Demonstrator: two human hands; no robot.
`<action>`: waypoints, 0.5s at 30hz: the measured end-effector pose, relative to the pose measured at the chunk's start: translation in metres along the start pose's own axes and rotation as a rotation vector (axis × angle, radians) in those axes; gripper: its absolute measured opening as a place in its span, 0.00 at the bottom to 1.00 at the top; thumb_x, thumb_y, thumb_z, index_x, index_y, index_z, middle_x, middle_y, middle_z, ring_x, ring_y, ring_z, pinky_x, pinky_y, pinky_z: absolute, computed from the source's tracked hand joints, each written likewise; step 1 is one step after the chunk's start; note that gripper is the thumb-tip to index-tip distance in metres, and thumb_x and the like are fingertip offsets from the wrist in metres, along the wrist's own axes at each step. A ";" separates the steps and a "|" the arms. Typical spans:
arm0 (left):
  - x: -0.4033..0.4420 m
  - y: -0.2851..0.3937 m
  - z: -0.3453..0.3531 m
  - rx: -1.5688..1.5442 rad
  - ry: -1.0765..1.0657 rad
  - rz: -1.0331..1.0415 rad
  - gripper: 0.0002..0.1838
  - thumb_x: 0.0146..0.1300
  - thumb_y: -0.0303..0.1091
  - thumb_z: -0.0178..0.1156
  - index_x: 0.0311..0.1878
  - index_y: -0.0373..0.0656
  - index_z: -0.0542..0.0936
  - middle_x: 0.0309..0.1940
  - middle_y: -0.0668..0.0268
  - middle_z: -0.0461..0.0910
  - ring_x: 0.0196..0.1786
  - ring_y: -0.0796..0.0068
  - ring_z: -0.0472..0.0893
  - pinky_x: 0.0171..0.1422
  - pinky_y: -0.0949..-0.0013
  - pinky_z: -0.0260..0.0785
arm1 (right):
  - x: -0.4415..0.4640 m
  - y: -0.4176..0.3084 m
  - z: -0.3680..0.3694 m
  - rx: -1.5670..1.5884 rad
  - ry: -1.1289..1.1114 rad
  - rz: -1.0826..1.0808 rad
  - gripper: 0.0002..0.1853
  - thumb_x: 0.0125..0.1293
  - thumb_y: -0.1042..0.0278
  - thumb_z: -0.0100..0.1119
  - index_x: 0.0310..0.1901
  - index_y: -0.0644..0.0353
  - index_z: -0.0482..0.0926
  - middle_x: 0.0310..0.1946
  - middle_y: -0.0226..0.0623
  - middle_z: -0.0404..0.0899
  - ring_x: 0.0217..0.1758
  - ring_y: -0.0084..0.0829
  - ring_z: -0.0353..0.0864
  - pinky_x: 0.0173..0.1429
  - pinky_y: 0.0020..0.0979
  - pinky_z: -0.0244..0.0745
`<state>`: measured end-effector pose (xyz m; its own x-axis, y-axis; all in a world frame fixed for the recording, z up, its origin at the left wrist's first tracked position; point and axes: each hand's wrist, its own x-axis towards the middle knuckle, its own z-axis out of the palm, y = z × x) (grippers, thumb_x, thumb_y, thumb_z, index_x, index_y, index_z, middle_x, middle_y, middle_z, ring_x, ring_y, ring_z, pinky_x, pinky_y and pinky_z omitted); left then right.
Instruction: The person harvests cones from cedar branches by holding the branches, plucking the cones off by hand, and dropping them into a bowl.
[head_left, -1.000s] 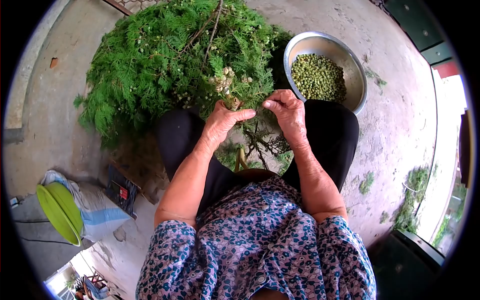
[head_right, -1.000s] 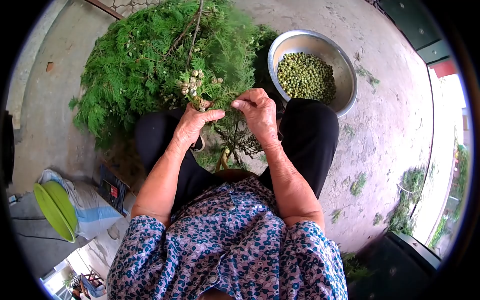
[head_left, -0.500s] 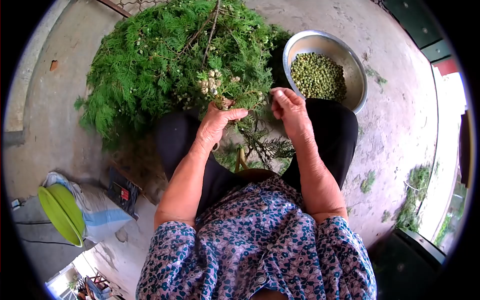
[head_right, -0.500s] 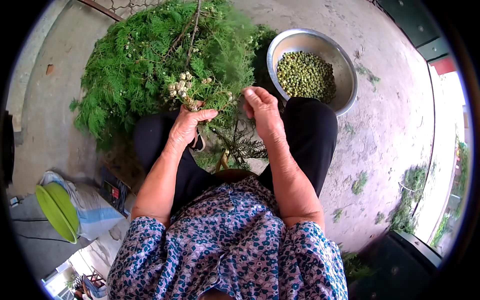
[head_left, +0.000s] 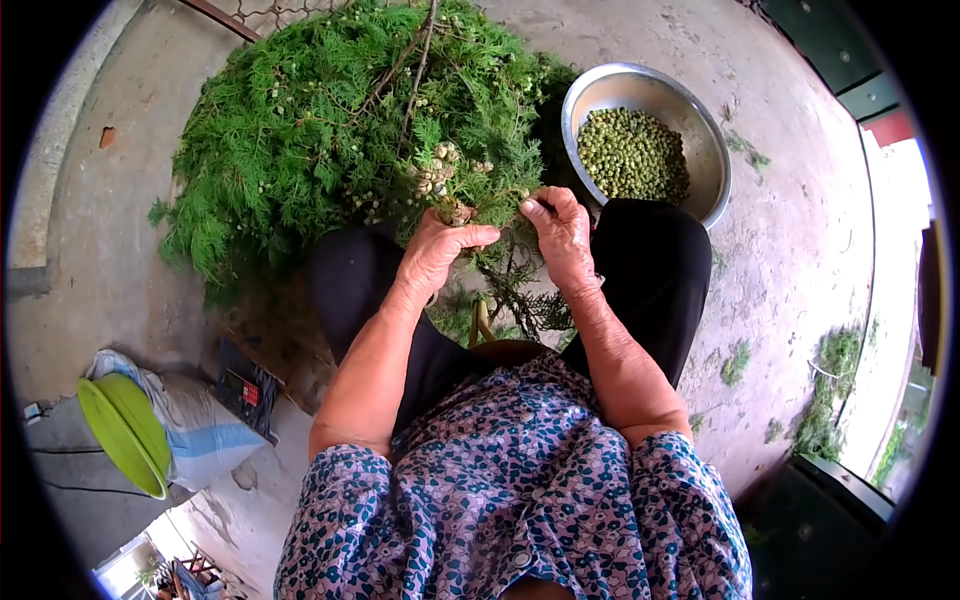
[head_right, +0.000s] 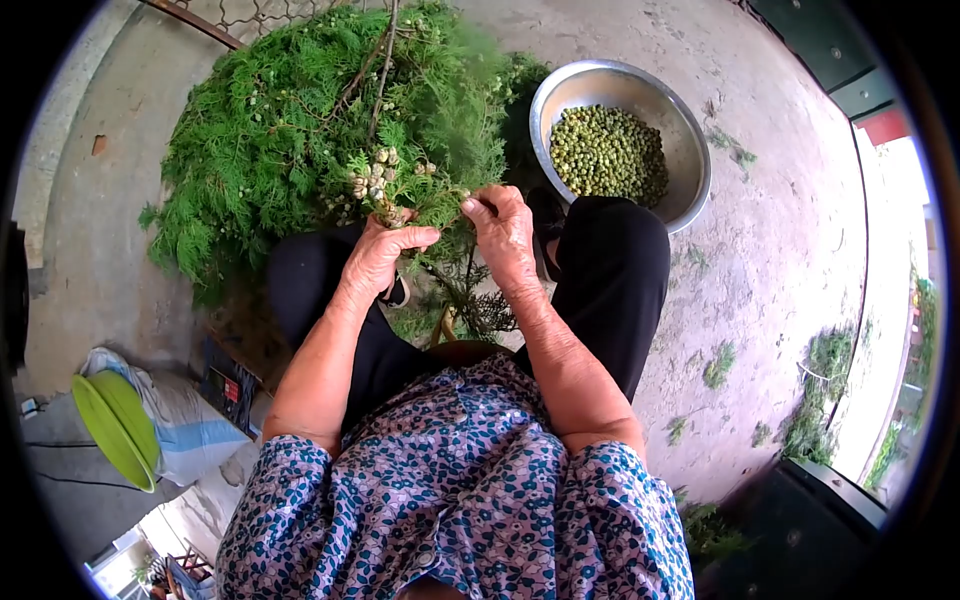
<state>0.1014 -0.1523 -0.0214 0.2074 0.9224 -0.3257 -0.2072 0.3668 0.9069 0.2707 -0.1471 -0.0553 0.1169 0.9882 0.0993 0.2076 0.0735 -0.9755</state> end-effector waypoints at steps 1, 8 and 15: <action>0.000 0.000 -0.001 0.000 0.000 0.000 0.14 0.41 0.26 0.67 0.34 0.40 0.79 0.27 0.71 0.78 0.27 0.80 0.74 0.35 0.74 0.67 | -0.001 -0.006 0.001 0.110 0.018 0.205 0.06 0.60 0.70 0.57 0.32 0.62 0.74 0.21 0.24 0.69 0.27 0.19 0.67 0.35 0.21 0.65; -0.006 0.010 -0.004 -0.055 0.025 0.026 0.16 0.40 0.28 0.67 0.36 0.40 0.79 0.30 0.70 0.79 0.31 0.79 0.75 0.39 0.74 0.68 | 0.015 -0.010 -0.013 0.871 -0.034 0.527 0.04 0.62 0.72 0.52 0.32 0.62 0.74 0.24 0.31 0.75 0.23 0.22 0.71 0.27 0.23 0.64; -0.005 0.008 -0.002 -0.072 0.010 0.010 0.13 0.41 0.28 0.68 0.34 0.41 0.78 0.26 0.71 0.77 0.28 0.79 0.72 0.34 0.74 0.64 | 0.004 -0.013 -0.012 0.767 -0.217 0.637 0.11 0.62 0.60 0.56 0.35 0.60 0.77 0.20 0.22 0.70 0.21 0.17 0.65 0.25 0.21 0.63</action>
<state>0.0965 -0.1535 -0.0132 0.1956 0.9271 -0.3197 -0.2778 0.3651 0.8886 0.2797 -0.1456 -0.0398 -0.2061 0.8713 -0.4454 -0.5185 -0.4833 -0.7054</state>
